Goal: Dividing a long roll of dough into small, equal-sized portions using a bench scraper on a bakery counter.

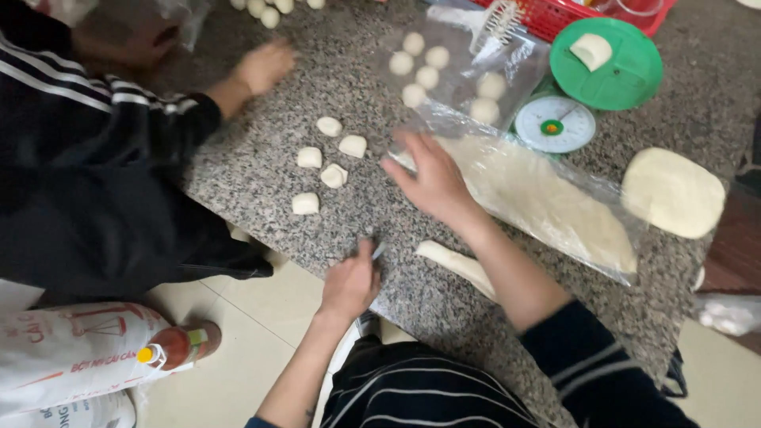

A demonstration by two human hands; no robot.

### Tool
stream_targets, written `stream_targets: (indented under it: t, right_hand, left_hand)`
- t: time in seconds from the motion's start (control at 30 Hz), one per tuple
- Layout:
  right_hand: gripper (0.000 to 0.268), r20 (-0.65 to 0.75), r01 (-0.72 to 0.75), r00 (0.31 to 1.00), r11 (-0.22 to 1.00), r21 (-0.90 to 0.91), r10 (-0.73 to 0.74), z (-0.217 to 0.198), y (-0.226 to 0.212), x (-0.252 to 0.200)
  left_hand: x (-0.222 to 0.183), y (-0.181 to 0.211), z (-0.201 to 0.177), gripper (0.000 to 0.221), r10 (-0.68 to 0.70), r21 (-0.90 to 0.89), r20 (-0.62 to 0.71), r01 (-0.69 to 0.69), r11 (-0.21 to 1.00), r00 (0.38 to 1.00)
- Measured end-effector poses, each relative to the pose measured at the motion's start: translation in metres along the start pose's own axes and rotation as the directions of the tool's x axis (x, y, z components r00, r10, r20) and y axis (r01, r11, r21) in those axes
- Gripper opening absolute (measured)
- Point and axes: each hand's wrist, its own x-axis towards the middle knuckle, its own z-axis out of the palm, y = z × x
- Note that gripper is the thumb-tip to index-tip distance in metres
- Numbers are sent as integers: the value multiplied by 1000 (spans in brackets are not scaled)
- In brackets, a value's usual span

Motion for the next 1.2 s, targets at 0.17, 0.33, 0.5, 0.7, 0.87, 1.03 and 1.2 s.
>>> stream_targets:
  t: [0.17,0.33,0.5,0.7,0.87,1.03,1.2]
  right_hand:
    - [59,332,-441,817,881,-169,472,5,101,-156]
    - [59,324,-420,840,899,-122,436,15,105,-222]
    - [51,227,-393,886,915,-93,403,21,102,-237]
    - [27,144,-307,934,940,-150,328,27,102,-236]
    - [31,114,-190,970,963,-192,214,32,114,-243]
    - [30,85,-163,978,957,-241,188,45,127,-248]
    - [49,101,-144,980,960,-242,173,39,116,-237]
  left_hand:
    - [4,47,-22,51,-139,-277,173,183,943,975]
    - [22,116,-37,47,-51,-268,196,104,958,979]
    - [37,93,-23,59,-65,-110,62,71,991,996]
    - [5,136,5,73,103,-173,122,-81,982,987]
    - [13,139,32,65,52,-159,168,-25,987,984]
    - [52,157,18,43,101,-110,61,-94,989,993]
    - [32,148,-7,34,184,15,-50,-183,983,982]
